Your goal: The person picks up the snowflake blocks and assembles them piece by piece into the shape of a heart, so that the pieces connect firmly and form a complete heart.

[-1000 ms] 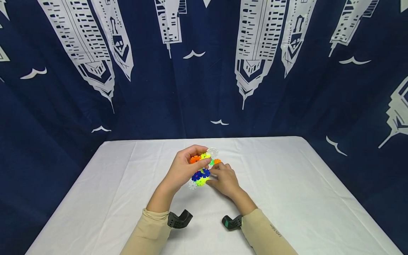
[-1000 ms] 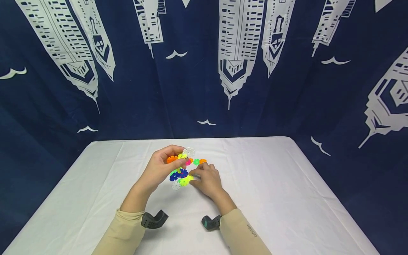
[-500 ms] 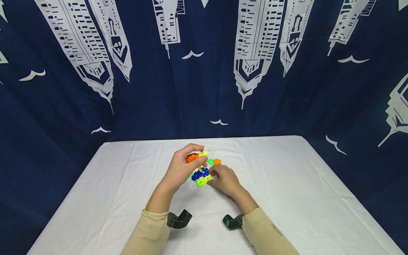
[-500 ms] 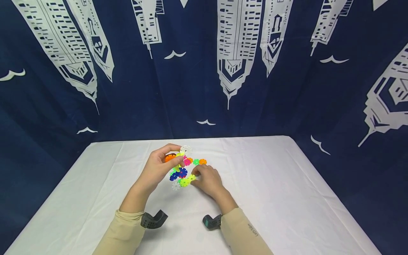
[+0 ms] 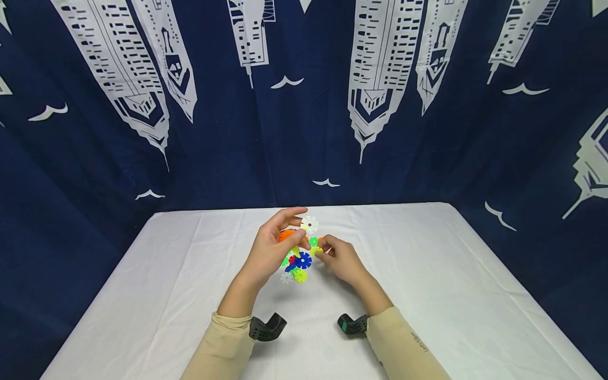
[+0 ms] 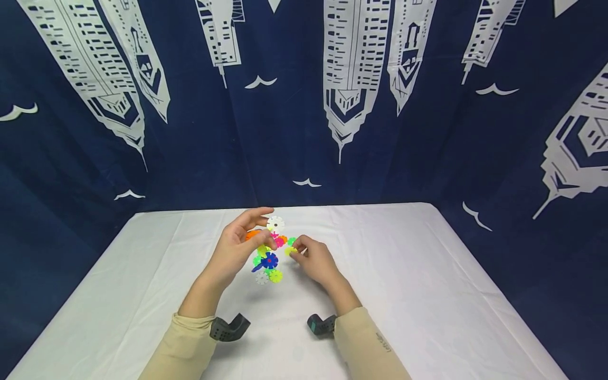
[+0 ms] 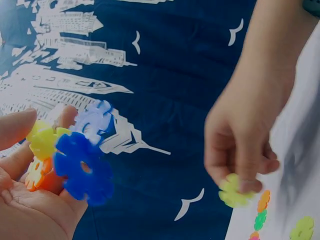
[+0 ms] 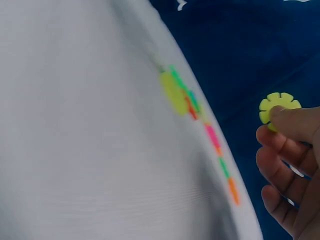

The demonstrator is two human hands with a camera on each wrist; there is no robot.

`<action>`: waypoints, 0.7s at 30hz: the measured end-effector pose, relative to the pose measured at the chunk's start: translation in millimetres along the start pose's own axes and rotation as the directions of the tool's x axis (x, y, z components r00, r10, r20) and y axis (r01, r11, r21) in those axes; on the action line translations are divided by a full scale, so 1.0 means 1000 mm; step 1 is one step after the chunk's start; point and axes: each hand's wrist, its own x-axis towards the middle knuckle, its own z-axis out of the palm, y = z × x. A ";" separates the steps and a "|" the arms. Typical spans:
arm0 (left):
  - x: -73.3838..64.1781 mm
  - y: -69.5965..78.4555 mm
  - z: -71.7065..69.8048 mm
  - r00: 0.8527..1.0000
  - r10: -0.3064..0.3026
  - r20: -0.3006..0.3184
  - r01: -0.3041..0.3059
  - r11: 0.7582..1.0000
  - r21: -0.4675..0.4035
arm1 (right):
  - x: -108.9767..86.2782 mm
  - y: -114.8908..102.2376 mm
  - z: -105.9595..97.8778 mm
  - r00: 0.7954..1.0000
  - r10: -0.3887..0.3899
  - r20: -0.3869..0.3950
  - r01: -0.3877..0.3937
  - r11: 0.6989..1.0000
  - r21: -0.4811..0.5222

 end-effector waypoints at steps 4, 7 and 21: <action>-0.001 0.002 0.001 0.999 0.037 0.019 -0.037 0.999 0.018 | 0.001 -0.010 -0.013 0.998 -0.013 -0.064 0.021 0.993 0.119; -0.001 0.003 0.002 0.998 0.051 0.037 -0.052 0.998 0.027 | 0.000 -0.019 -0.023 0.992 -0.052 -0.119 0.073 0.981 0.181; -0.002 0.003 0.004 0.996 -0.080 -0.029 0.081 0.995 0.051 | -0.016 -0.061 -0.052 0.925 -0.255 -0.282 0.342 0.882 0.324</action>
